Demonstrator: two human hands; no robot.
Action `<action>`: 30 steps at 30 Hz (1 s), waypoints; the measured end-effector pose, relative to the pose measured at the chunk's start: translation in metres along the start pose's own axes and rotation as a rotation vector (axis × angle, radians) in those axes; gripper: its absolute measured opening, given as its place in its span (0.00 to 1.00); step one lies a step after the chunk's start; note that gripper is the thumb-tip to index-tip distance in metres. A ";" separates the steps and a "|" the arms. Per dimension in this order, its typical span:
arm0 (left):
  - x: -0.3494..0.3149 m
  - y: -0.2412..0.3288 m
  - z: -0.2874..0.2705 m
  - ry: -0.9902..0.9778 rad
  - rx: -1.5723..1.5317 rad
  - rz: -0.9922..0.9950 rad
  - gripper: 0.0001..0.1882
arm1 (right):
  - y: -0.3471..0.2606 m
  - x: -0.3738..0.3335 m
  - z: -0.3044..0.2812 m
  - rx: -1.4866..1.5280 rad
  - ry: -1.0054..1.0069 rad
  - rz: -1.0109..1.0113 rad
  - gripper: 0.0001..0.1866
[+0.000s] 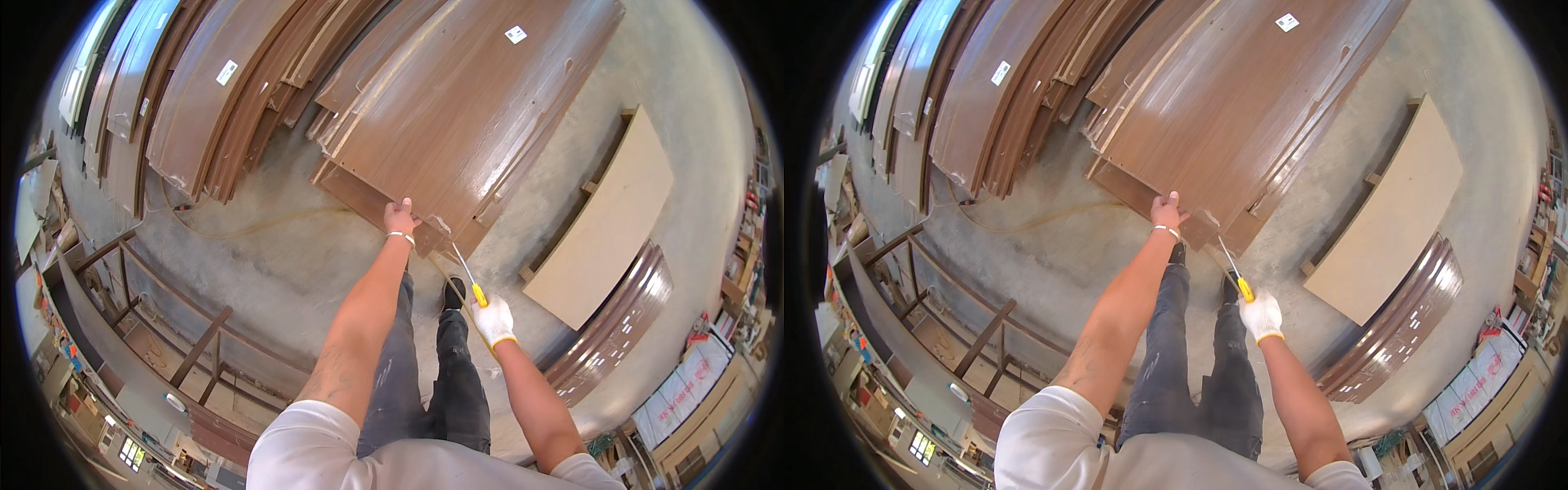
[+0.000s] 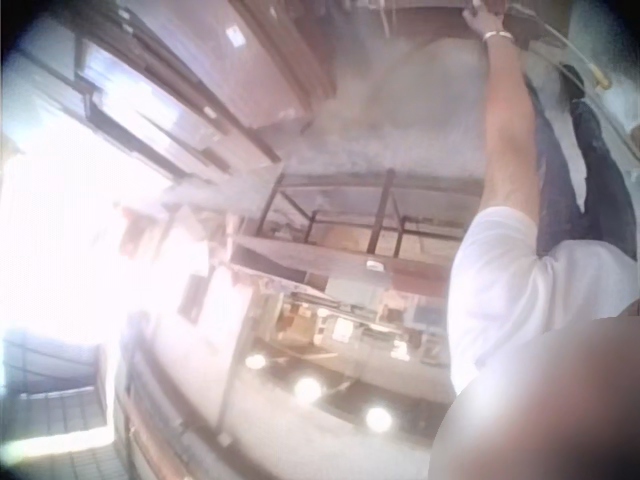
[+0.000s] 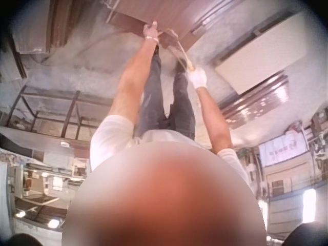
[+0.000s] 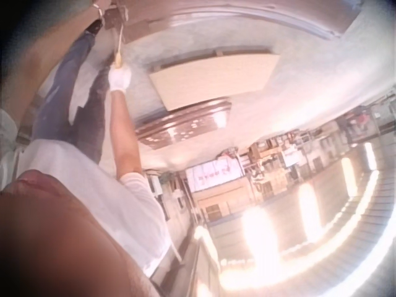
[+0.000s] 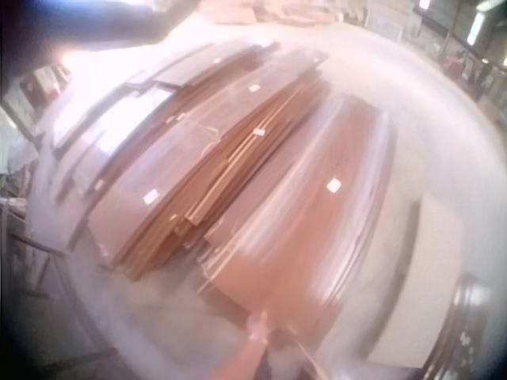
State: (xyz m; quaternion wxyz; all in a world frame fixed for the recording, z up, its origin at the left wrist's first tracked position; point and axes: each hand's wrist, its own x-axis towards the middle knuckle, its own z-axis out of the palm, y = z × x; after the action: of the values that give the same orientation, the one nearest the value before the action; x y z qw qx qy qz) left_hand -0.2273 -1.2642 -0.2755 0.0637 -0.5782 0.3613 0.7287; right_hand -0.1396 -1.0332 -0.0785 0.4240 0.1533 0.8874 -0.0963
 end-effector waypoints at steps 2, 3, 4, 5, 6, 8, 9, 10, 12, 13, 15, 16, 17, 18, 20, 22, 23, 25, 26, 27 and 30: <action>-0.011 -0.005 -0.003 -0.086 -0.021 -0.020 0.12 | 0.012 -0.011 0.007 0.002 -0.012 0.043 0.21; -0.018 -0.007 -0.006 -0.128 -0.056 -0.012 0.12 | 0.016 -0.017 0.009 -0.001 -0.052 0.060 0.21; -0.026 -0.011 -0.005 -0.152 -0.083 -0.021 0.12 | 0.017 -0.024 0.011 -0.004 -0.076 0.076 0.21; -0.032 -0.013 -0.004 -0.154 -0.092 -0.078 0.12 | 0.018 -0.031 0.012 0.009 -0.074 0.079 0.21; -0.036 -0.012 -0.004 -0.221 -0.134 -0.105 0.14 | 0.019 -0.038 0.012 0.018 -0.055 0.082 0.21; -0.041 -0.011 -0.001 -0.279 -0.179 -0.128 0.15 | 0.018 -0.049 0.006 0.052 -0.025 0.080 0.20; -0.042 -0.009 0.001 -0.298 -0.192 -0.156 0.16 | 0.018 -0.053 0.001 0.054 -0.017 0.081 0.20; -0.043 -0.007 0.004 -0.281 -0.193 -0.139 0.18 | 0.016 -0.055 -0.005 0.059 -0.013 0.089 0.20; -0.048 -0.005 0.005 -0.227 -0.179 -0.129 0.21 | 0.009 -0.056 -0.019 0.034 -0.050 0.096 0.20; -0.052 -0.004 0.005 -0.262 -0.198 -0.119 0.23 | 0.004 -0.056 -0.026 -0.004 -0.077 0.070 0.20; -0.063 -0.002 -0.003 -0.255 -0.208 -0.180 0.26 | -0.005 -0.053 -0.042 -0.080 -0.115 0.015 0.20; -0.072 -0.002 -0.009 -0.267 -0.205 -0.123 0.23 | -0.010 -0.050 -0.053 -0.105 -0.090 0.016 0.21; -0.082 -0.002 -0.018 -0.201 -0.160 -0.136 0.20 | -0.016 -0.048 -0.064 -0.129 -0.063 0.011 0.21; -0.092 0.000 -0.029 -0.199 -0.165 -0.134 0.21 | -0.024 -0.046 -0.074 -0.163 -0.045 0.007 0.21; -0.113 0.008 -0.061 -0.161 -0.159 -0.164 0.28 | -0.039 -0.036 -0.105 -0.098 0.049 -0.049 0.23; -0.142 0.014 -0.106 -0.193 -0.177 -0.167 0.36 | -0.065 -0.020 -0.138 -0.032 0.062 -0.006 0.23; -0.156 0.018 -0.131 -0.199 -0.171 -0.184 0.39 | -0.081 -0.015 -0.151 -0.029 0.104 -0.043 0.22; -0.185 0.021 -0.179 -0.121 -0.148 -0.136 0.38 | -0.120 -0.006 -0.174 0.096 -0.076 0.029 0.20; -0.197 0.025 -0.204 -0.058 -0.132 -0.126 0.37 | -0.139 -0.008 -0.181 0.095 -0.101 -0.032 0.20; -0.207 0.031 -0.228 0.035 -0.109 -0.144 0.38 | -0.156 -0.012 -0.183 0.088 -0.133 -0.071 0.20; -0.242 0.050 -0.293 0.143 -0.104 -0.069 0.44 | -0.192 -0.031 -0.170 -0.252 -0.110 -0.360 0.20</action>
State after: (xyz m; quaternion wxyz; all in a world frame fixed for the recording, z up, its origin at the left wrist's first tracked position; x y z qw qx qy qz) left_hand 0.0587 -1.3981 -0.0580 0.0327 -0.6433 0.3065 0.7009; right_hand -0.3121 -1.1673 0.0597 0.4635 -0.0670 0.8810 -0.0670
